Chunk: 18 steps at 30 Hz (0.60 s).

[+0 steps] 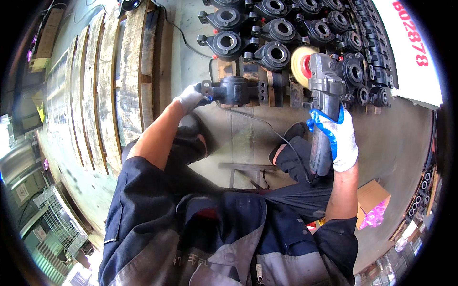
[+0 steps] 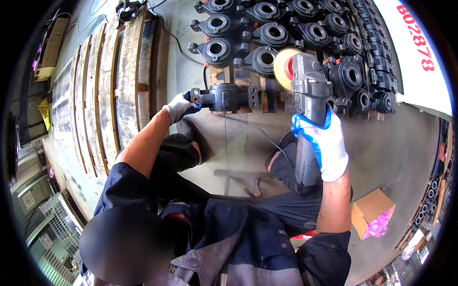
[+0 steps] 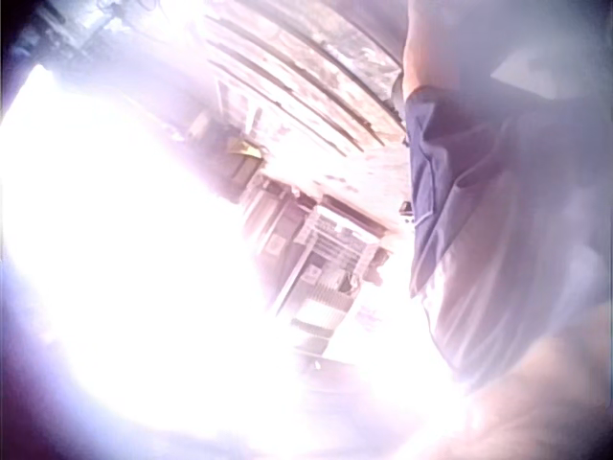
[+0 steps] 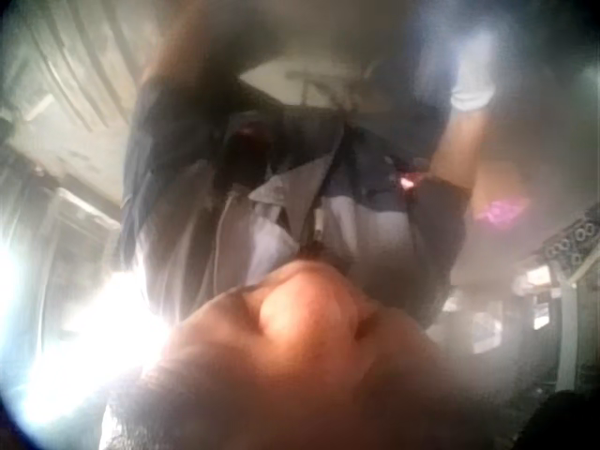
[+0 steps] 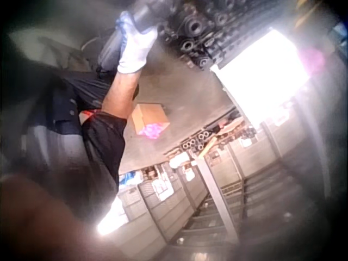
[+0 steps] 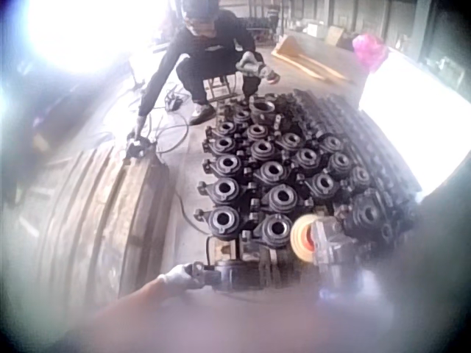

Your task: The person uses a handheld power grinder with a brush attachment to polish the inner surfaces and edges of cast iron bearing housings while sitting on the floor.

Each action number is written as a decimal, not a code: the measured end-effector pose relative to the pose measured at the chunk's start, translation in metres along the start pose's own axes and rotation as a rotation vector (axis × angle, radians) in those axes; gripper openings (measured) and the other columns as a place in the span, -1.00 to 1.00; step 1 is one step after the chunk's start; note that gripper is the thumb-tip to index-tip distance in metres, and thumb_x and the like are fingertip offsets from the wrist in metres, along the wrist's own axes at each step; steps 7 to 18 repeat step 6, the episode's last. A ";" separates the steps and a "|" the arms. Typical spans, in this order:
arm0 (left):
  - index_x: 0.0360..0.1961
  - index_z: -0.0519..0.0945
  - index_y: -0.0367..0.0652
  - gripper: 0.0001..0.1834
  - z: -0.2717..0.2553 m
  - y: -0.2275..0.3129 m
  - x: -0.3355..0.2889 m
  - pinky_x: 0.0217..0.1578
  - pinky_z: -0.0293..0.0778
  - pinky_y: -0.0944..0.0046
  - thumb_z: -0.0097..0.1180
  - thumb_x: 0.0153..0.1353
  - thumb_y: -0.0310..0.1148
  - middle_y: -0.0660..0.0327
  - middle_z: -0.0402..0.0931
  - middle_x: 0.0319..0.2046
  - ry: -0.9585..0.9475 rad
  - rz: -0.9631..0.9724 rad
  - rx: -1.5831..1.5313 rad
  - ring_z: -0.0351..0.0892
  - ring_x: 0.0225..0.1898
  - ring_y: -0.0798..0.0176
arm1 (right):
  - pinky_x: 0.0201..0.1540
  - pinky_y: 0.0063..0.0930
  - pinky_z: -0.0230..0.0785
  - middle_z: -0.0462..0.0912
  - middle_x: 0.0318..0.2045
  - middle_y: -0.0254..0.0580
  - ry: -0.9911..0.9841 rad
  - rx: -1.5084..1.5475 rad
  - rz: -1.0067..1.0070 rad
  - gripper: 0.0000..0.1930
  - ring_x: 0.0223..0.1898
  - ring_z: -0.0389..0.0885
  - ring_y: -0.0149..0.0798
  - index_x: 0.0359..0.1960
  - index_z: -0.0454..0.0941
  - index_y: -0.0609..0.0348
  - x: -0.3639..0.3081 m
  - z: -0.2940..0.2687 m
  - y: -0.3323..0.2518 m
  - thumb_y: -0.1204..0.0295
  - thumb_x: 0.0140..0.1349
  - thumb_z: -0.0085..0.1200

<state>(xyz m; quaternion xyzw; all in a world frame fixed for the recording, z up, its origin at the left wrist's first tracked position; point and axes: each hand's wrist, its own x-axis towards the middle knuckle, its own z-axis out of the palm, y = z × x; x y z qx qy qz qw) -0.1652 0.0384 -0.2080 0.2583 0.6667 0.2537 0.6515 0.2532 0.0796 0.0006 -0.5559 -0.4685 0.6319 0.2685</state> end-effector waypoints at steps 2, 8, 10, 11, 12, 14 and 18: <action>-0.03 0.67 -0.18 -0.59 0.005 0.002 -0.010 -0.11 0.58 0.35 0.31 0.03 -0.62 0.30 0.63 -0.22 -0.001 0.039 -0.005 0.59 -0.21 0.35 | -0.18 -0.37 0.62 0.71 -0.19 -0.16 0.000 0.046 -0.001 -0.57 -0.31 0.73 -0.27 0.13 0.52 0.25 0.000 -0.001 -0.002 0.44 0.25 0.32; 0.12 0.66 -0.11 -0.49 0.012 -0.006 -0.014 0.01 0.54 0.33 0.32 0.08 -0.55 0.32 0.65 -0.14 0.055 0.116 0.191 0.59 -0.13 0.32 | -0.16 -0.36 0.62 0.71 -0.17 -0.12 -0.010 0.069 0.019 -0.57 -0.29 0.73 -0.25 0.13 0.52 0.25 0.001 -0.003 -0.004 0.43 0.26 0.31; 0.12 0.66 -0.11 -0.49 0.012 -0.006 -0.014 0.01 0.54 0.33 0.32 0.08 -0.55 0.32 0.65 -0.14 0.055 0.116 0.191 0.59 -0.13 0.32 | -0.16 -0.36 0.62 0.71 -0.17 -0.12 -0.010 0.069 0.019 -0.57 -0.29 0.73 -0.25 0.13 0.52 0.25 0.001 -0.003 -0.004 0.43 0.26 0.31; 0.12 0.66 -0.11 -0.49 0.012 -0.006 -0.014 0.01 0.54 0.33 0.32 0.08 -0.55 0.32 0.65 -0.14 0.055 0.116 0.191 0.59 -0.13 0.32 | -0.16 -0.36 0.62 0.71 -0.17 -0.12 -0.010 0.069 0.019 -0.57 -0.29 0.73 -0.25 0.13 0.52 0.25 0.001 -0.003 -0.004 0.43 0.26 0.31; 0.12 0.66 -0.11 -0.49 0.012 -0.006 -0.014 0.01 0.54 0.33 0.32 0.08 -0.55 0.32 0.65 -0.14 0.055 0.116 0.191 0.59 -0.13 0.32 | -0.16 -0.36 0.62 0.71 -0.17 -0.12 -0.010 0.069 0.019 -0.57 -0.29 0.73 -0.25 0.13 0.52 0.25 0.001 -0.003 -0.004 0.43 0.26 0.31; 0.12 0.66 -0.11 -0.49 0.012 -0.006 -0.014 0.01 0.54 0.33 0.32 0.08 -0.55 0.32 0.65 -0.14 0.055 0.116 0.191 0.59 -0.13 0.32 | -0.16 -0.36 0.62 0.71 -0.17 -0.12 -0.010 0.069 0.019 -0.57 -0.29 0.73 -0.25 0.13 0.52 0.25 0.001 -0.003 -0.004 0.43 0.26 0.31; 0.12 0.66 -0.11 -0.49 0.012 -0.006 -0.014 0.01 0.54 0.33 0.32 0.08 -0.55 0.32 0.65 -0.14 0.055 0.116 0.191 0.59 -0.13 0.32 | -0.16 -0.36 0.62 0.71 -0.17 -0.12 -0.010 0.069 0.019 -0.57 -0.29 0.73 -0.25 0.13 0.52 0.25 0.001 -0.003 -0.004 0.43 0.26 0.31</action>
